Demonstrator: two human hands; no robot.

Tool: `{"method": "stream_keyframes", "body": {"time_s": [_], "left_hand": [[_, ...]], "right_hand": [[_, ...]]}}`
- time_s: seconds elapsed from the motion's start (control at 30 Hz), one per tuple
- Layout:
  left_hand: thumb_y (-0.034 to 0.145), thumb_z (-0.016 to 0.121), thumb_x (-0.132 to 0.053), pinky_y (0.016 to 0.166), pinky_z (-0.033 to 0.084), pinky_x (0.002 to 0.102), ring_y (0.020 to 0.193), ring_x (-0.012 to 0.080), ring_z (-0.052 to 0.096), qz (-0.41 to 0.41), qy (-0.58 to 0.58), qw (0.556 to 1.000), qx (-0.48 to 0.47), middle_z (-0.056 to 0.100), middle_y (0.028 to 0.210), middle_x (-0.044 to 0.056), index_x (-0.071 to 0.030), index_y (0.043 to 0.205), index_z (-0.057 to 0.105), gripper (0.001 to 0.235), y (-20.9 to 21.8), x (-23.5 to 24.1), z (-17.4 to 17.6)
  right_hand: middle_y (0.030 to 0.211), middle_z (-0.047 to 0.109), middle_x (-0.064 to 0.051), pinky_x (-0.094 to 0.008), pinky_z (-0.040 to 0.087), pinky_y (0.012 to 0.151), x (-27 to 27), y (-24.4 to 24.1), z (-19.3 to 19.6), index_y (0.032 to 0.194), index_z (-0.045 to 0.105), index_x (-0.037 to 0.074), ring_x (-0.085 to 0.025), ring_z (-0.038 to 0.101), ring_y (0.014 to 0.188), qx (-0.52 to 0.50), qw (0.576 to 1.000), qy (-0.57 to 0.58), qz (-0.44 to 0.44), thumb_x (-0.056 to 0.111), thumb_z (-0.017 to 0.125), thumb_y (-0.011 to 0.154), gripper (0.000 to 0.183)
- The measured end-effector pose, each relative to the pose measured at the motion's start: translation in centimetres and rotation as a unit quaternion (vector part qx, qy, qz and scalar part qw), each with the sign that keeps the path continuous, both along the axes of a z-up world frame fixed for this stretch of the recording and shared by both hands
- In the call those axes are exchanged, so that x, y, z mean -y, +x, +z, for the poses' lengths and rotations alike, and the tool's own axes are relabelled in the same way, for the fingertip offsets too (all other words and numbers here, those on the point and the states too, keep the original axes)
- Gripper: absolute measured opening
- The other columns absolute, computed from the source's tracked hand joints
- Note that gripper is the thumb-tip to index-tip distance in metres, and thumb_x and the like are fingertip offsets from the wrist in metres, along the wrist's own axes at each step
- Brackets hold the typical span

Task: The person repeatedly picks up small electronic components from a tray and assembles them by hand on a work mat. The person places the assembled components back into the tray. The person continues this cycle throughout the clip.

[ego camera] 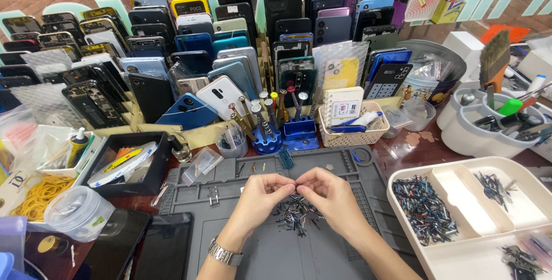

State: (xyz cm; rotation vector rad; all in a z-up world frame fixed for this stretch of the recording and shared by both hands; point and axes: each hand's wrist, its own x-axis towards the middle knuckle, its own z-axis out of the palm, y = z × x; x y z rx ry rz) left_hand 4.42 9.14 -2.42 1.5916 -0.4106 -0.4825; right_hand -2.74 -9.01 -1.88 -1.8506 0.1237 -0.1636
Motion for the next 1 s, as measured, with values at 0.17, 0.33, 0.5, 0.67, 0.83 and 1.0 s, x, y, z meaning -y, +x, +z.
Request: {"method": "stream_keyframes", "body": {"time_s": [0.17,0.33,0.5,0.67,0.83,1.0], "left_hand": [[0.088,0.074,-0.012,0.076,0.057,0.023,0.083,0.0087,0.072,-0.003,-0.037,0.999,-0.036,0.08,0.09,0.006,0.002,0.104,0.079,0.022,0.3,0.0,-0.2],[0.087,0.076,-0.011,0.069,0.051,0.022,0.08,0.0087,0.069,0.017,-0.056,0.997,-0.056,0.08,0.089,0.006,0.002,0.103,0.079,0.021,0.5,-0.2,-0.7],[0.088,0.078,-0.01,0.067,0.05,0.023,0.073,0.0079,0.065,0.026,-0.085,0.994,-0.065,0.077,0.085,0.006,0.003,0.102,0.079,0.02,0.0,1.0,-1.4],[0.087,0.076,-0.014,0.068,0.05,0.021,0.076,0.0053,0.066,0.054,-0.065,0.995,-0.05,0.079,0.088,0.002,-0.001,0.102,0.081,0.02,-1.3,2.5,-0.5],[0.09,0.073,-0.019,0.067,0.049,0.022,0.076,0.005,0.065,-0.009,-0.068,0.997,-0.041,0.078,0.087,0.0,-0.003,0.101,0.08,0.021,-2.3,6.1,0.9],[0.091,0.074,-0.021,0.069,0.051,0.022,0.076,0.0047,0.065,-0.082,-0.1,0.992,0.001,0.076,0.086,0.001,-0.002,0.099,0.079,0.021,-4.3,12.1,2.2]], "right_hand": [[0.087,0.071,-0.003,-0.026,0.054,0.07,0.1,0.2,-0.4,0.101,0.07,0.001,-0.008,0.065,0.077,0.016,0.999,0.026,-0.013,0.013,0.07,0.093,0.015],[0.09,0.072,-0.001,-0.024,0.056,0.076,0.4,0.7,-1.4,0.102,0.067,0.001,-0.007,0.067,0.081,0.01,0.99,0.137,0.02,0.013,0.067,0.094,0.015],[0.089,0.072,-0.004,-0.025,0.056,0.073,0.3,0.7,-1.7,0.1,0.066,-0.001,-0.008,0.066,0.079,0.032,0.988,0.152,0.028,0.011,0.069,0.094,0.013],[0.085,0.072,-0.004,-0.025,0.055,0.067,1.2,-0.5,0.8,0.098,0.067,-0.001,-0.008,0.066,0.076,0.01,0.997,0.065,-0.027,0.01,0.07,0.091,0.013],[0.083,0.076,-0.004,-0.024,0.057,0.069,3.8,-3.9,3.6,0.097,0.069,-0.001,-0.008,0.071,0.076,0.06,0.996,-0.013,-0.072,0.01,0.07,0.09,0.013],[0.078,0.076,-0.005,-0.027,0.057,0.066,8.5,-7.2,5.3,0.096,0.071,0.002,-0.011,0.071,0.07,0.012,0.98,-0.121,-0.158,0.013,0.072,0.087,0.013]]}}
